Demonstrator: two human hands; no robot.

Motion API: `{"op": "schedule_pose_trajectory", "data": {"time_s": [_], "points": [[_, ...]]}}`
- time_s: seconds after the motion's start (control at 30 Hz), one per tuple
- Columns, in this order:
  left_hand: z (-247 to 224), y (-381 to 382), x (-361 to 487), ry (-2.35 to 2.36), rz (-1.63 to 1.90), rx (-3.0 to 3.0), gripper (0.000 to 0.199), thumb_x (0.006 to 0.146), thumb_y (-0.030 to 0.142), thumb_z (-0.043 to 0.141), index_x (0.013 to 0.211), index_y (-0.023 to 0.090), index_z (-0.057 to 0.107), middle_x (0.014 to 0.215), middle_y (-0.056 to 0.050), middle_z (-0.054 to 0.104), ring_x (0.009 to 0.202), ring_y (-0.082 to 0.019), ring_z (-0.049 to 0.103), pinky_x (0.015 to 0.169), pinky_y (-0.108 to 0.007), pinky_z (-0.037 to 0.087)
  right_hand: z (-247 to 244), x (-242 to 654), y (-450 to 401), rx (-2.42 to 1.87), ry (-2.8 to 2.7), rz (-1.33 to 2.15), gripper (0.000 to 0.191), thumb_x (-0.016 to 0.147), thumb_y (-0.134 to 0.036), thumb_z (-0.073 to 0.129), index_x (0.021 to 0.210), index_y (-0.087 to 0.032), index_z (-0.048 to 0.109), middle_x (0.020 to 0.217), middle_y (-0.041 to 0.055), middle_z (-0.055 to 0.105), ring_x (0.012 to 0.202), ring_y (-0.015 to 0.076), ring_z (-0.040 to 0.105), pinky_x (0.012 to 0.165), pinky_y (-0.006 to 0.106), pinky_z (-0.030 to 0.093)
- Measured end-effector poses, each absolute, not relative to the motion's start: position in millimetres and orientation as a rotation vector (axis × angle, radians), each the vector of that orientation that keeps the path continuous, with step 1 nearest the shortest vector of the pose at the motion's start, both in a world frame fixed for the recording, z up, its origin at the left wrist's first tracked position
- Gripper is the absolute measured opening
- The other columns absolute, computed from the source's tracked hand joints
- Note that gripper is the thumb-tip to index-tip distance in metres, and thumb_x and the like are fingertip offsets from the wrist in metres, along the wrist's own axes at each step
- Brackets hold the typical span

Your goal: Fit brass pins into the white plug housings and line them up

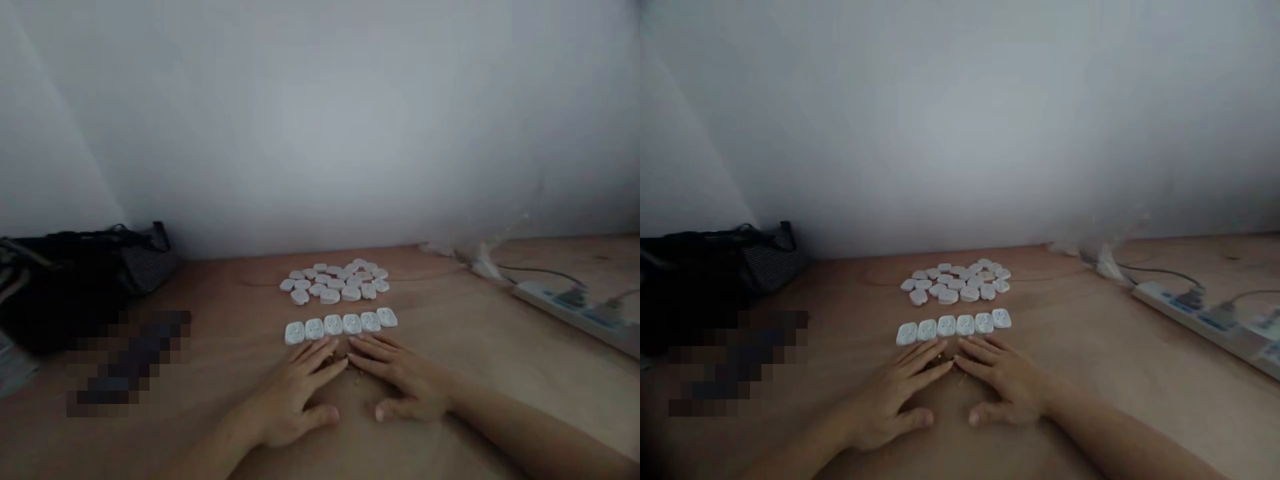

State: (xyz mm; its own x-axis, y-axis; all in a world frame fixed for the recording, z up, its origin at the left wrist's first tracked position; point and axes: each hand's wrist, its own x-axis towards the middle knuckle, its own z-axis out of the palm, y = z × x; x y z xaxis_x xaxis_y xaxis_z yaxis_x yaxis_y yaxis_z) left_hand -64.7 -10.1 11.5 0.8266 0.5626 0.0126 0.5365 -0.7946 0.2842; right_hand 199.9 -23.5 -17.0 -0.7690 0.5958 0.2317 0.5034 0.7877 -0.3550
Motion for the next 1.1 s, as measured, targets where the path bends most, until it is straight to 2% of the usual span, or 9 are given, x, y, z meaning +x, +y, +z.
{"op": "schedule_pose_trajectory", "data": {"time_s": [0.23,0.33,0.43,0.53,0.63,0.73,0.87,1.0,1.1], "points": [[5.3,-10.6,-64.6,0.885,0.2,2.738,0.061,0.082,0.054,0.051,0.137,0.032,0.033,0.148,-0.005,0.025,0.135,-0.031,0.02,0.108,-0.053,0.022,-14.2,197.9,-23.9,-0.877,-2.693,0.389,0.077,0.081,-0.055,0.052,0.143,-0.024,0.019,0.148,0.0115,0.021,0.136,0.0299,0.016,0.109,0.051,0.016],[-4.1,-1.8,-68.4,1.033,0.421,2.71,0.055,0.082,0.05,0.053,0.132,0.029,0.043,0.145,-0.005,0.032,0.134,-0.031,0.025,0.107,-0.05,0.027,-14.5,197.8,-23.3,-0.891,-2.647,0.375,0.075,0.08,-0.055,0.054,0.141,-0.023,0.025,0.146,0.013,0.026,0.134,0.0306,0.023,0.108,0.051,0.021],[-9.6,16.1,-78.2,1.228,0.692,2.613,0.041,0.086,0.039,0.051,0.124,0.025,0.053,0.138,-0.007,0.043,0.129,-0.028,0.035,0.105,-0.045,0.033,-16.0,198.2,-22.0,-0.899,-2.562,0.345,0.068,0.08,-0.052,0.055,0.137,-0.022,0.035,0.141,0.0137,0.035,0.129,0.0297,0.033,0.104,0.048,0.029],[-11.3,35.8,-92.2,1.323,0.79,2.532,0.042,0.086,0.036,0.049,0.125,0.021,0.05,0.132,-0.009,0.049,0.123,-0.026,0.043,0.104,-0.044,0.035,-15.6,198.2,-20.2,-0.892,-2.509,0.297,0.056,0.082,-0.047,0.054,0.131,-0.02,0.045,0.135,0.0137,0.044,0.122,0.028,0.041,0.1,0.045,0.036],[-13.6,48.5,-103.8,1.34,0.689,2.462,0.047,0.086,0.04,0.049,0.128,0.019,0.047,0.133,-0.009,0.05,0.122,-0.026,0.045,0.103,-0.042,0.036,-13.6,197.4,-18.9,-0.874,-2.478,0.276,0.044,0.082,-0.041,0.055,0.122,-0.021,0.053,0.127,0.0119,0.05,0.115,0.0258,0.047,0.096,0.042,0.039],[-15.7,52.5,-108.4,1.353,0.666,2.408,0.045,0.087,0.04,0.047,0.127,0.019,0.047,0.131,-0.007,0.052,0.121,-0.025,0.047,0.103,-0.041,0.036,-12.6,196.3,-18.2,-0.863,-2.443,0.257,0.037,0.082,-0.04,0.055,0.115,-0.022,0.057,0.121,0.0102,0.054,0.11,0.0244,0.05,0.092,0.039,0.041],[-9.5,45.8,-102.8,1.394,0.854,2.426,0.045,0.085,0.037,0.05,0.126,0.02,0.046,0.13,-0.007,0.053,0.119,-0.026,0.048,0.101,-0.043,0.037,-14.9,191.4,-15.9,-0.894,-2.362,0.18,0.031,0.081,-0.038,0.058,0.108,-0.024,0.06,0.109,0.0084,0.06,0.1,0.0237,0.054,0.088,0.04,0.041],[2.8,28.2,-82.7,1.302,0.926,2.473,0.052,0.079,0.038,0.061,0.126,0.022,0.046,0.122,-0.008,0.058,0.114,-0.027,0.052,0.098,-0.044,0.04,-18.1,177.1,-9.9,-0.97,-2.203,0.107,0.036,0.077,-0.039,0.062,0.109,-0.022,0.058,0.1,0.0089,0.064,0.093,0.0251,0.055,0.084,0.043,0.039],[6.7,17.1,-63.6,1.144,0.845,2.491,0.054,0.074,0.04,0.067,0.122,0.024,0.05,0.119,-0.008,0.059,0.111,-0.028,0.053,0.096,-0.043,0.041,-19.3,164.7,-3.3,-0.965,-2.147,0.126,0.053,0.07,-0.046,0.068,0.116,-0.022,0.054,0.104,0.0096,0.064,0.095,0.0268,0.054,0.085,0.044,0.036]]}}
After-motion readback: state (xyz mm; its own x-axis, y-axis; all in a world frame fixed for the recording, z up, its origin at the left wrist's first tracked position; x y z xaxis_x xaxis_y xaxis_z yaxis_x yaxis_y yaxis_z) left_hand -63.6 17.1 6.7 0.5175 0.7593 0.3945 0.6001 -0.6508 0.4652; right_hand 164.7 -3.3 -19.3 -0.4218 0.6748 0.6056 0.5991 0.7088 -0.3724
